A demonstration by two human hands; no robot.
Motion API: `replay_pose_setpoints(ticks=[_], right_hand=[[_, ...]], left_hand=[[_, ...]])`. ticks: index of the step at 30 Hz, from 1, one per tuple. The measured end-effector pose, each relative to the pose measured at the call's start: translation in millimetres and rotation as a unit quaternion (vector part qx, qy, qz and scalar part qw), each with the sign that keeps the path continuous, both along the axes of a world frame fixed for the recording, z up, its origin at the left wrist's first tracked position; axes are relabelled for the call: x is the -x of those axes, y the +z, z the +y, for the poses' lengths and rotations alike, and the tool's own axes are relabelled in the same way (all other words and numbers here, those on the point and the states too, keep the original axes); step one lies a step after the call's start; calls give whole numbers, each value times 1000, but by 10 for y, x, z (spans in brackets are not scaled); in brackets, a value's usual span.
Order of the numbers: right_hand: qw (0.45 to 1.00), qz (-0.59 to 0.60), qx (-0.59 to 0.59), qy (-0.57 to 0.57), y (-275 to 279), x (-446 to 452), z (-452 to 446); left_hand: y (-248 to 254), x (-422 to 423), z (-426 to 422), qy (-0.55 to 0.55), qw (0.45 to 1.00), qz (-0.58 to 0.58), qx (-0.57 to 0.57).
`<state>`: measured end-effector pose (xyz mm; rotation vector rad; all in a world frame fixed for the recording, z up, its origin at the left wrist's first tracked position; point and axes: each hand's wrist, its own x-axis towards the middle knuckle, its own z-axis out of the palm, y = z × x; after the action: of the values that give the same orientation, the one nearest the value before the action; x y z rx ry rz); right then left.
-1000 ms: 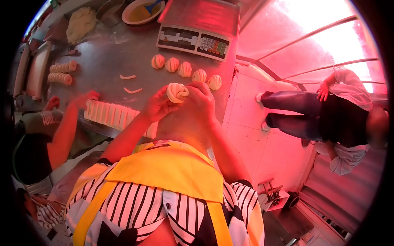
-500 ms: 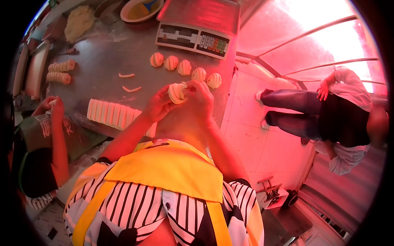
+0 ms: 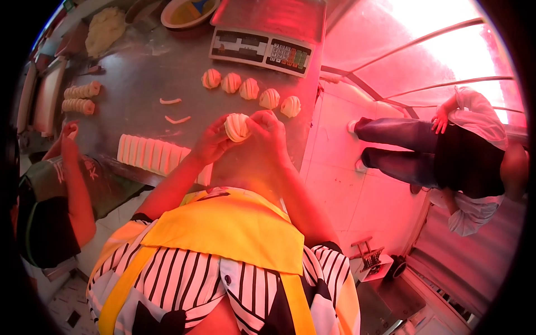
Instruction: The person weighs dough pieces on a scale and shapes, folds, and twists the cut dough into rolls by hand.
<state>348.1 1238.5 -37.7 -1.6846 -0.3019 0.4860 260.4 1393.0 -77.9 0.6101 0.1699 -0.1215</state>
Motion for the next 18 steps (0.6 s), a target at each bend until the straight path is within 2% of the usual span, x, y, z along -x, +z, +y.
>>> replay_pose_setpoints(ticks=[2, 5, 8, 11, 14, 17, 18], right_hand=[[995, 96, 4, 1, -14, -21, -5], [963, 260, -73, -3, -49, -95, -24], [903, 414, -68, 86, -245, -194, -143], [879, 457, -47, 131, -407, -196, -221], [903, 423, 3, 78, -765, -152, -234], [947, 287, 148, 10, -903, -86, -142], [945, 316, 84, -9, -915, -80, -158]], left_hand=[[-10, -11, 38, -11, 1000, -5, -16], [-27, -4, 61, -35, 999, -11, -34], [-182, 37, 39, -64, 994, 33, -82], [-291, 54, -7, -119, 976, 10, -184], [-449, 13, -55, -146, 968, 66, -191], [-657, -24, -116, -76, 963, 144, -215], [-712, -25, -94, -92, 951, 173, -240]])
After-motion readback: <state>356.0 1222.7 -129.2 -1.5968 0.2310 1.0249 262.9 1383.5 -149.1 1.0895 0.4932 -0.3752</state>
